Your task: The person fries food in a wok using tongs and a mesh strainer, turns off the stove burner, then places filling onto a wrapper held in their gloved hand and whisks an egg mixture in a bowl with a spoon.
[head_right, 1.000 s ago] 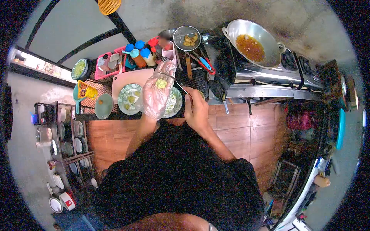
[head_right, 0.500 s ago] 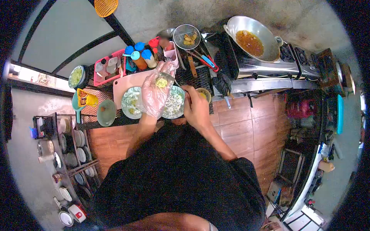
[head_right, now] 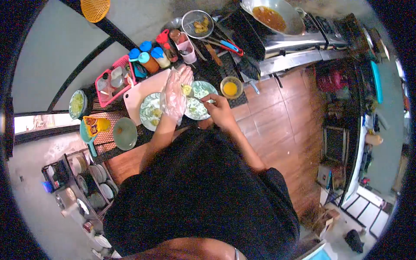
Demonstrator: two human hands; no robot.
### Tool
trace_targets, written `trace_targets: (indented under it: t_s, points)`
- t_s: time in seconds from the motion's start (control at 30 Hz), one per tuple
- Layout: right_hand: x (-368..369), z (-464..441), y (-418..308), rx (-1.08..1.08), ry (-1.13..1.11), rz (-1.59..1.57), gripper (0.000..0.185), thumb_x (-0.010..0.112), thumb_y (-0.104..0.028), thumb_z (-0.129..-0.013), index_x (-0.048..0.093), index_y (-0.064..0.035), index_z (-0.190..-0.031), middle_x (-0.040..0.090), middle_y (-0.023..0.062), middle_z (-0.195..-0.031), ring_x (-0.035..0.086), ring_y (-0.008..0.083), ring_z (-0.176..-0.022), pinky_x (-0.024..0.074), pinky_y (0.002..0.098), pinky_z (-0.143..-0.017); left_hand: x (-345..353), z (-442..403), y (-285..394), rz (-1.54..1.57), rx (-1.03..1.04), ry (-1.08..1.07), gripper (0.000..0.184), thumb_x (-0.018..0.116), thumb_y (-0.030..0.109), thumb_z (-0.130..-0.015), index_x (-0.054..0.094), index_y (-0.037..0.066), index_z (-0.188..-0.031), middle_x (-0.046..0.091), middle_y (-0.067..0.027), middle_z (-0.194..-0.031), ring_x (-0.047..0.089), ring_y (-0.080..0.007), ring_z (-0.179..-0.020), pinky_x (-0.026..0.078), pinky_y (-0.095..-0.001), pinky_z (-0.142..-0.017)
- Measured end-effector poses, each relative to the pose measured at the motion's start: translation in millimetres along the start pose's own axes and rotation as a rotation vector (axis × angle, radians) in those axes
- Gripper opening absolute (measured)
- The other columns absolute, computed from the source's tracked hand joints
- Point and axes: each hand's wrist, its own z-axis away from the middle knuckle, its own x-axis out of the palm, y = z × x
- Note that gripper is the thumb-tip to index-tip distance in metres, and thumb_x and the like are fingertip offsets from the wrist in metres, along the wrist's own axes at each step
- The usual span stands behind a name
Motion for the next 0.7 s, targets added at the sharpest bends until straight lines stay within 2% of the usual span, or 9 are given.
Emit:
trace_targets:
  t_s: [0.2, 0.3, 0.33, 0.4, 0.47, 0.53, 0.63, 0.67, 0.7]
  points:
    - [1.0, 13.2, 13.5, 0.096, 0.103, -0.263, 0.012, 0.055, -0.012, -0.095, 0.064, -0.0096, -0.104, 0.040, -0.0078, -0.060, 0.030, 0.0026, -0.045, 0.0210, 0.0210, -0.039, -26.9, -2.0, -2.4, 0.071, -0.158, -0.005, 0.066, 0.046, 0.044, -0.100, 0.034, -0.005, -0.143, 0.038, -0.0222, -0.148, 0.038, -0.0310, -0.137, 0.032, -0.0373, -0.112]
    - [-20.4, 5.0, 47.6, -0.010, 0.243, -0.165, 0.012, 0.054, -0.011, -0.096, 0.063, -0.0100, -0.103, 0.040, -0.0075, -0.061, 0.031, 0.0025, -0.046, 0.0209, 0.0210, -0.039, -45.2, 1.0, -6.2, 0.184, -0.214, -0.005, 0.061, 0.046, 0.040, -0.101, 0.035, -0.001, -0.144, 0.035, -0.0193, -0.151, 0.034, -0.0297, -0.140, 0.032, -0.0380, -0.113]
    - [-28.5, 6.4, 44.0, 0.040, 0.302, -0.188, 0.016, 0.055, -0.005, -0.091, 0.063, 0.0012, -0.103, 0.056, -0.0016, -0.075, 0.048, 0.0053, -0.065, 0.0350, 0.0219, -0.055, -52.0, 0.6, -8.2, 0.199, -0.221, -0.008, 0.059, 0.046, 0.039, -0.101, 0.035, 0.000, -0.145, 0.033, -0.0184, -0.152, 0.032, -0.0300, -0.141, 0.027, -0.0401, -0.116]
    - [-53.3, -11.5, 87.7, -0.031, 0.401, -0.095, 0.016, 0.054, -0.004, -0.090, 0.063, 0.0012, -0.102, 0.056, -0.0025, -0.076, 0.048, 0.0062, -0.067, 0.0368, 0.0226, -0.056, -65.2, 1.7, -10.9, 0.258, -0.247, -0.004, 0.058, 0.044, 0.038, -0.101, 0.035, 0.000, -0.145, 0.033, -0.0189, -0.152, 0.030, -0.0301, -0.142, 0.023, -0.0416, -0.118]
    - [-72.2, -28.5, 117.4, -0.118, 0.484, 0.041, 0.018, 0.054, -0.004, -0.088, 0.063, 0.0029, -0.102, 0.063, 0.0037, -0.078, 0.058, 0.0119, -0.069, 0.0444, 0.0272, -0.060, -68.2, 5.0, -11.5, 0.201, -0.239, 0.015, 0.062, 0.043, 0.042, -0.101, 0.032, 0.001, -0.146, 0.031, -0.0195, -0.153, 0.028, -0.0284, -0.143, 0.021, -0.0406, -0.118]
    - [-88.6, -42.1, 136.3, -0.107, 0.570, 0.377, 0.021, 0.056, -0.009, -0.087, 0.063, 0.0019, -0.103, 0.069, 0.0176, -0.084, 0.068, 0.0263, -0.076, 0.0512, 0.0369, -0.067, -69.6, 6.8, -11.7, 0.213, -0.236, 0.053, 0.062, 0.043, 0.039, -0.102, 0.030, -0.001, -0.147, 0.028, -0.0203, -0.154, 0.027, -0.0297, -0.143, 0.022, -0.0415, -0.118]
    - [-96.5, -51.4, 141.6, -0.023, 0.639, 0.753, 0.021, 0.058, -0.011, -0.087, 0.064, -0.0043, -0.107, 0.069, 0.0210, -0.086, 0.069, 0.0332, -0.078, 0.0516, 0.0418, -0.068, -69.0, 8.0, -12.9, 0.180, -0.242, 0.104, 0.063, 0.043, 0.041, -0.101, 0.029, -0.001, -0.147, 0.027, -0.0201, -0.155, 0.026, -0.0295, -0.144, 0.023, -0.0422, -0.118]
    - [-94.2, -52.1, 137.7, 0.091, 0.641, 0.767, 0.022, 0.057, -0.016, -0.088, 0.065, -0.0090, -0.107, 0.068, 0.0241, -0.093, 0.066, 0.0421, -0.085, 0.0511, 0.0506, -0.074, -68.2, 7.7, -15.3, 0.180, -0.243, 0.110, 0.063, 0.043, 0.041, -0.101, 0.029, -0.001, -0.147, 0.027, -0.0201, -0.155, 0.026, -0.0295, -0.144, 0.023, -0.0422, -0.118]
    - [-97.7, -55.6, 140.9, 0.093, 0.633, 0.766, 0.022, 0.057, -0.016, -0.088, 0.065, -0.0090, -0.107, 0.068, 0.0241, -0.093, 0.066, 0.0421, -0.085, 0.0511, 0.0506, -0.074, -67.5, 7.5, -17.6, 0.178, -0.239, 0.118, 0.063, 0.043, 0.043, -0.101, 0.031, 0.000, -0.146, 0.029, -0.0195, -0.154, 0.028, -0.0293, -0.143, 0.022, -0.0419, -0.117]
